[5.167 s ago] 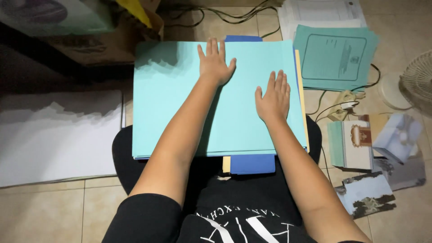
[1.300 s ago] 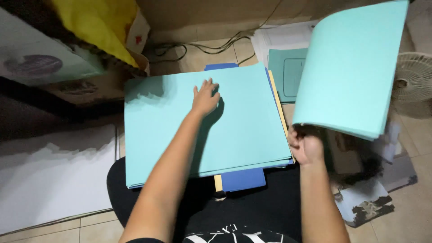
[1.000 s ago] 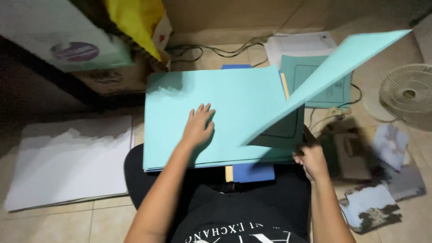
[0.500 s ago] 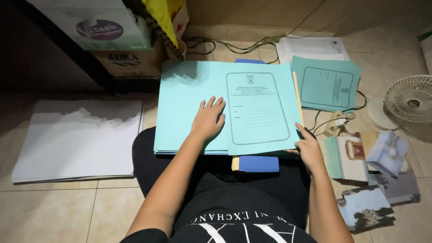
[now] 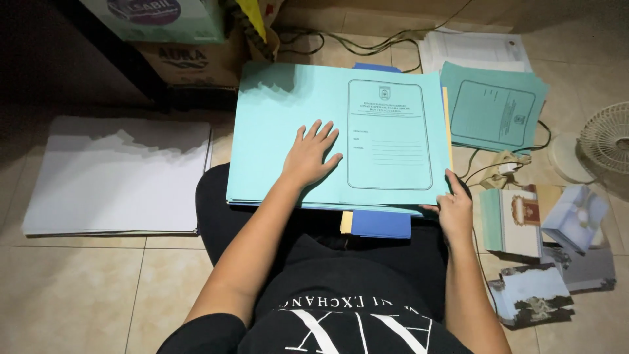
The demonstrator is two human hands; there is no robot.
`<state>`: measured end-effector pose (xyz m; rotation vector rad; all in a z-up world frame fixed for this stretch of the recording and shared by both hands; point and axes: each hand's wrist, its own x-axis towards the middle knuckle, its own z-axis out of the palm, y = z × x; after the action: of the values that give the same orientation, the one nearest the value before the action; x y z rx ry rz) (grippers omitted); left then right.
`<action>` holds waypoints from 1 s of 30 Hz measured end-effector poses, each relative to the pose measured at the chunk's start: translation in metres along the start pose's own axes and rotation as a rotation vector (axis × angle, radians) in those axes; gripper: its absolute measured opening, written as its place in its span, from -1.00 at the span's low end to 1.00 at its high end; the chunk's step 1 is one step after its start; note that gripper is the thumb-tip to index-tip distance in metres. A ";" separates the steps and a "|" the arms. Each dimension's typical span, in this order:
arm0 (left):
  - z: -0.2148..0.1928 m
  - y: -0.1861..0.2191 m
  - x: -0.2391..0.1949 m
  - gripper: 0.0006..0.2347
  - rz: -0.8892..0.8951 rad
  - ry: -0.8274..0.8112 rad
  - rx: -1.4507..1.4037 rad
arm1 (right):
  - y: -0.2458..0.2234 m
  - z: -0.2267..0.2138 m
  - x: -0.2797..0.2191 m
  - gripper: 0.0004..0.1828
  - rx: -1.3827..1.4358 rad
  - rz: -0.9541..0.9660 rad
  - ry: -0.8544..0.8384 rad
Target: Organizing and smoothing light blue folders by moving them one by one from a side pile onto a central stack.
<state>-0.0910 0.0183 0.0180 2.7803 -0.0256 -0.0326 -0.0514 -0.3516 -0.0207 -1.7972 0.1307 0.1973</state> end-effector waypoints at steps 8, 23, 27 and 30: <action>0.001 -0.002 0.001 -0.41 0.001 -0.017 0.021 | -0.020 0.007 -0.015 -0.26 -0.023 -0.034 -0.029; -0.003 0.001 0.001 -0.40 -0.021 -0.044 0.000 | -0.028 0.013 -0.015 -0.37 -0.223 0.005 -0.062; -0.004 0.001 0.000 -0.40 -0.021 -0.049 -0.006 | -0.028 0.013 -0.017 -0.36 -0.229 0.009 -0.064; -0.007 0.002 0.000 -0.41 -0.020 -0.053 -0.002 | -0.034 0.015 -0.020 -0.38 -0.240 0.011 -0.068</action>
<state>-0.0909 0.0188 0.0252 2.7772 -0.0116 -0.1105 -0.0651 -0.3292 0.0128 -2.0266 0.0701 0.2915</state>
